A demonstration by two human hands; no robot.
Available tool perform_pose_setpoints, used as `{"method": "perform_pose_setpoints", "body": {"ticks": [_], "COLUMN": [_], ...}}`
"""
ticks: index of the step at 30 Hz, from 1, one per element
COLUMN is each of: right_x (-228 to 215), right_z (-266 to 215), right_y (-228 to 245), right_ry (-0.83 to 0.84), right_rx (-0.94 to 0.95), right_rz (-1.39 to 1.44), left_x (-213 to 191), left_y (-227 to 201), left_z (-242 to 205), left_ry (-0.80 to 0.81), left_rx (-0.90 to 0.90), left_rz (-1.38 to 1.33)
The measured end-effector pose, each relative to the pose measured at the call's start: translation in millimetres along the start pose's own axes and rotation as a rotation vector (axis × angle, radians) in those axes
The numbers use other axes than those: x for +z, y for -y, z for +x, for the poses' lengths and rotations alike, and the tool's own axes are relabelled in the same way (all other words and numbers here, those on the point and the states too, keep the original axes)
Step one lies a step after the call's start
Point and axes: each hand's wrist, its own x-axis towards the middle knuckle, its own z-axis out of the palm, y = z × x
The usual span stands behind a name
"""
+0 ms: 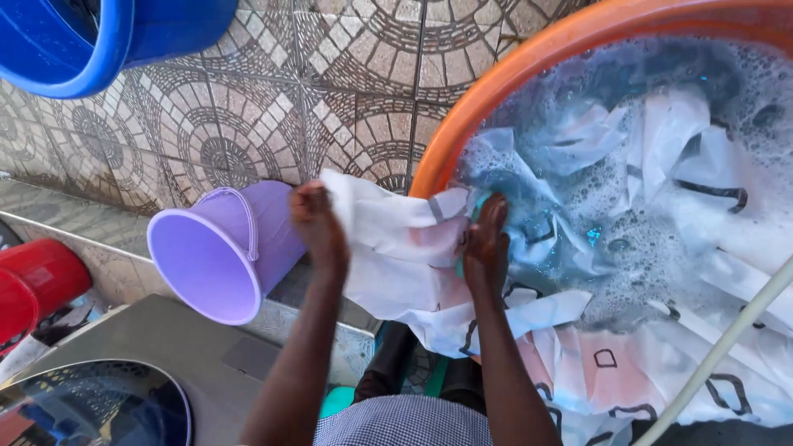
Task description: Hand-washing a large piece of fabric in a basin using a scrub brush and soapy water
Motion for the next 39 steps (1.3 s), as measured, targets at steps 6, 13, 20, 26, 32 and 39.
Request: {"method": "perform_pose_setpoints", "body": {"ticks": [6, 13, 20, 26, 32, 39], "right_x": [72, -61, 44, -117, -69, -90], "right_z": [47, -30, -22, -104, -145, -70], "right_y": [-136, 63, -76, 38, 9, 37], "right_ry": [0.107, 0.357, 0.499, 0.323, 0.278, 0.032], "right_rx": [-0.521, 0.451, 0.403, 0.46, 0.353, 0.562], "right_rz": [-0.323, 0.843, 0.7, 0.837, 0.994, 0.79], "left_x": [59, 36, 32, 89, 39, 37], "left_y": [-2, -68, -68, -234, -238, -51], "left_z": [-56, -61, -82, -118, -81, -1], "left_ry": [0.048, 0.147, 0.464, 0.704, 0.56, 0.201], "left_rx": [0.0, -0.599, -0.926, -0.633, -0.136, 0.126], "left_rz": [0.121, -0.222, -0.397, -0.508, -0.136, 0.347]}}
